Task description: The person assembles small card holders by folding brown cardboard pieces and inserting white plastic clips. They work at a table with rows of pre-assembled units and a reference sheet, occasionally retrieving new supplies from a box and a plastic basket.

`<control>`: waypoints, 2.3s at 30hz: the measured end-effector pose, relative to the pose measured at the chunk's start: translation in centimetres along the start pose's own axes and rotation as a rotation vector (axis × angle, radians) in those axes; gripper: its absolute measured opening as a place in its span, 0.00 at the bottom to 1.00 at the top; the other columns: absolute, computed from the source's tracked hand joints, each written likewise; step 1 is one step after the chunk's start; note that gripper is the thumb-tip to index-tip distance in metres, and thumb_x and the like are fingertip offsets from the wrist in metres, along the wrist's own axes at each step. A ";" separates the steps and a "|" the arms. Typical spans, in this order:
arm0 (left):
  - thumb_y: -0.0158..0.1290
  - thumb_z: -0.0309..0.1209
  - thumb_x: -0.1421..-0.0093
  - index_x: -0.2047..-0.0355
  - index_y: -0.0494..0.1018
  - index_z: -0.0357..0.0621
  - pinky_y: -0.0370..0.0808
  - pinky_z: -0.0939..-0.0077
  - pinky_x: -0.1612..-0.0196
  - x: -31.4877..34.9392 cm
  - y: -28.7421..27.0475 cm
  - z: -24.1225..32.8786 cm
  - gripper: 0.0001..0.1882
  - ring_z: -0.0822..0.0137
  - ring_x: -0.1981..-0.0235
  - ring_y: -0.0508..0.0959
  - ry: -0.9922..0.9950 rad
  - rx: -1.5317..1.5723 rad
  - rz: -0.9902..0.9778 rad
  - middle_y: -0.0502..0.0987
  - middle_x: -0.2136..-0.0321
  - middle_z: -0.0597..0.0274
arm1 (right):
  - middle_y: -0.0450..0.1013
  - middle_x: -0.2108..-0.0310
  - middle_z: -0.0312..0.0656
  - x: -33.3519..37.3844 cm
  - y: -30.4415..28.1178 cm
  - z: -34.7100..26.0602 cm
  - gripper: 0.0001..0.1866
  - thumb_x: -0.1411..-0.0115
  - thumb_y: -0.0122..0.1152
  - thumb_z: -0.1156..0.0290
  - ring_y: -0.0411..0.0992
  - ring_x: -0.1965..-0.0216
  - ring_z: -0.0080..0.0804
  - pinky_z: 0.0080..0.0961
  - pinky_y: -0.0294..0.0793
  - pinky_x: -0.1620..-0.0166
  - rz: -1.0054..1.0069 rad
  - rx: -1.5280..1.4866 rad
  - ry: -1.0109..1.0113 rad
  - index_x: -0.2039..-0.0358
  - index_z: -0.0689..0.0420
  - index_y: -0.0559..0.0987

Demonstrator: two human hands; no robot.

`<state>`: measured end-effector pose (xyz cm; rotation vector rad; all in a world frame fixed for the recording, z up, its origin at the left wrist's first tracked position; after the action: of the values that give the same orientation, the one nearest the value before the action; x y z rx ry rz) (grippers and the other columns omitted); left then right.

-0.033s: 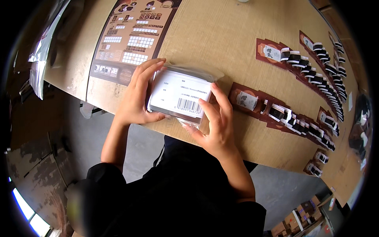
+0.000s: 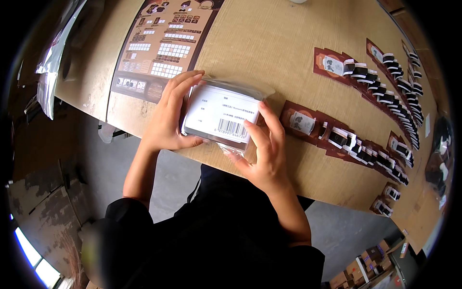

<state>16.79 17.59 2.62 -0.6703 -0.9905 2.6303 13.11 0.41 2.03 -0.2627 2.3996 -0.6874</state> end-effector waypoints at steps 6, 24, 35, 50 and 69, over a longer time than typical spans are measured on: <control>0.64 0.42 0.69 0.47 0.58 0.42 0.60 0.60 0.47 0.0 -0.1 0.2 0.47 0.51 0.49 0.64 0.010 -0.013 0.012 0.63 0.49 0.53 | 0.60 0.51 0.49 0.0 -0.9 -0.9 0.27 0.58 0.69 0.69 0.62 0.50 0.49 0.38 0.68 0.53 0.069 0.115 -0.082 0.58 0.56 0.66; 0.63 0.47 0.66 0.47 0.59 0.41 0.59 0.59 0.46 0.1 0.0 0.4 0.47 0.51 0.47 0.63 0.012 -0.042 0.032 0.62 0.48 0.52 | 0.66 0.66 0.40 0.8 -0.7 -3.0 0.10 0.61 0.62 0.77 0.66 0.66 0.35 0.28 0.68 0.64 0.109 0.315 -0.205 0.76 0.58 0.72; 0.65 0.51 0.67 0.45 0.56 0.39 0.62 0.63 0.47 0.2 0.2 0.0 0.51 0.53 0.46 0.63 -0.029 -0.048 0.008 0.61 0.47 0.48 | 0.63 0.67 0.40 0.8 -0.8 -2.7 0.12 0.64 0.54 0.80 0.66 0.69 0.36 0.26 0.69 0.67 0.129 0.264 -0.194 0.74 0.60 0.71; 0.64 0.47 0.67 0.47 0.58 0.38 0.63 0.61 0.48 0.0 0.5 0.3 0.48 0.50 0.48 0.63 -0.041 0.006 0.056 0.63 0.48 0.48 | 0.64 0.75 0.44 1.0 -0.6 -1.2 0.21 0.59 0.61 0.79 0.66 0.78 0.37 0.29 0.66 0.77 0.112 0.251 -0.067 0.63 0.59 0.64; 0.62 0.61 0.70 0.44 0.55 0.43 0.53 0.54 0.41 0.5 0.2 0.8 0.57 0.45 0.40 0.53 0.080 -0.007 -0.117 0.53 0.42 0.44 | 0.67 0.74 0.45 1.4 -1.6 -1.0 0.11 0.50 0.55 0.83 0.68 0.77 0.32 0.23 0.69 0.74 0.207 -0.029 -0.016 0.64 0.63 0.68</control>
<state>15.91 17.22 2.84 -0.6918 -0.9858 2.4799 11.45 -1.01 2.88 -0.0301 2.3807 -0.5542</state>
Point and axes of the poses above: each hand's wrist, its own x-axis away from the middle knuckle, its own y-axis out of the palm, z = x × y, the point moved 7 cm from there along -x, towards the middle knuckle
